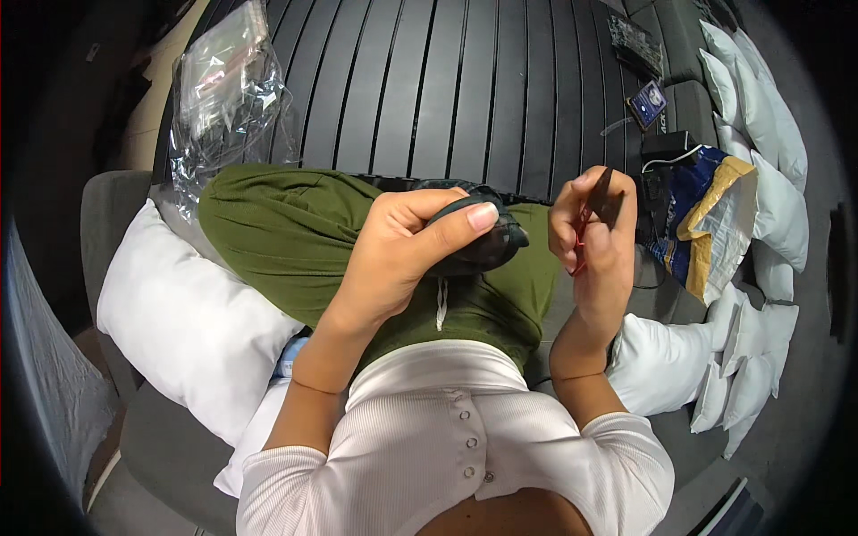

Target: The person is using a small red cutter to trim excess threads and labels from various fabric items.

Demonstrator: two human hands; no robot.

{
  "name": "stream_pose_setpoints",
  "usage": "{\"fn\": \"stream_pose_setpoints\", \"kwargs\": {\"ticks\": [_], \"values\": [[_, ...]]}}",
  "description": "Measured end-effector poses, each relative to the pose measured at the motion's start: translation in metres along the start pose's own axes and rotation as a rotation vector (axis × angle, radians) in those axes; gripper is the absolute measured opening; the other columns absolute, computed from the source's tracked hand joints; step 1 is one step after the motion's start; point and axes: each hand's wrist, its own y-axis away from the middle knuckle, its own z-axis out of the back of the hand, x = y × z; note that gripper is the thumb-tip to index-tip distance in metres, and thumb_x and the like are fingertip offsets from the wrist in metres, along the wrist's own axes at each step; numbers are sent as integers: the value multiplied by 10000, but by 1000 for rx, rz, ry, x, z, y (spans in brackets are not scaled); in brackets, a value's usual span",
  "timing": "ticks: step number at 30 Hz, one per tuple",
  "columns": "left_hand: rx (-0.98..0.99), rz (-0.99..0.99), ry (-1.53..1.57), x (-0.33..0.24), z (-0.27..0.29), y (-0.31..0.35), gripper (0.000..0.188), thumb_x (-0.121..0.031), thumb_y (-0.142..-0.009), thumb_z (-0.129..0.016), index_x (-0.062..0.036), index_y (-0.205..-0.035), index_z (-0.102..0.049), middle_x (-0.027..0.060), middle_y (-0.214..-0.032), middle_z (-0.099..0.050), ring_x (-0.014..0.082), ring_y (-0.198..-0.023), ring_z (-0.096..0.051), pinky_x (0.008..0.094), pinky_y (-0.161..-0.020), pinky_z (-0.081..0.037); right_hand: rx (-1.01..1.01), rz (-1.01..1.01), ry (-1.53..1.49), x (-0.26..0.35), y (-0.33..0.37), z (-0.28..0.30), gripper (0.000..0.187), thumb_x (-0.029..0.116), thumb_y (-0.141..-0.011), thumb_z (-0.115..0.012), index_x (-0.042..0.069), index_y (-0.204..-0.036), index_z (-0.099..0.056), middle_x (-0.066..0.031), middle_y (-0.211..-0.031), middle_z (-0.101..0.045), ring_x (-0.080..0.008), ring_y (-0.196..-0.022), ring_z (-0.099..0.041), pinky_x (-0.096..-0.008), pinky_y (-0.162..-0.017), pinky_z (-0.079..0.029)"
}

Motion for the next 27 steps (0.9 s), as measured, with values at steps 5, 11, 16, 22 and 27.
{"fn": "stream_pose_setpoints", "kwargs": {"ticks": [5,11,16,22,27], "values": [[-57,-73,-49,2,-1,-1,182,-142,-821,-578,32,-805,-630,8,-730,-594,38,-684,-513,183,-632,-416,4,66,340,1,1,-4,402,88,-774,-565,-8,-1125,-396,-56,-884,-487,-89,-730,-441,-197,-663,-365],[-103,-59,46,-3,-7,0,202,-170,-850,-536,26,-840,-580,45,-701,-594,80,-650,-564,204,-624,-447,80,73,390,3,1,1,486,173,-760,-571,-46,-1161,-405,-91,-1027,-513,-95,-694,-432,-202,-609,-346],[10,-31,164,-2,0,0,217,-203,-877,-492,4,-820,-523,90,-666,-584,85,-459,-498,186,-458,-409,70,87,268,4,0,-2,380,116,-724,-651,-31,-1053,-529,-99,-974,-575,-132,-835,-547,-230,-753,-420],[-61,-47,86,-5,-8,0,218,-209,-882,-483,-4,-813,-513,80,-638,-569,57,-420,-429,169,-423,-364,73,48,462,5,2,1,401,106,-594,-758,-24,-919,-565,-53,-817,-577,-63,-630,-488,-174,-567,-393],[-8,5,113,-4,-3,0,214,-210,-880,-488,-17,-795,-522,60,-627,-562,40,-429,-418,159,-422,-352,68,174,473,-1,0,0,450,144,-531,-800,-19,-881,-568,-28,-748,-540,-50,-554,-425,-170,-490,-335]]}}
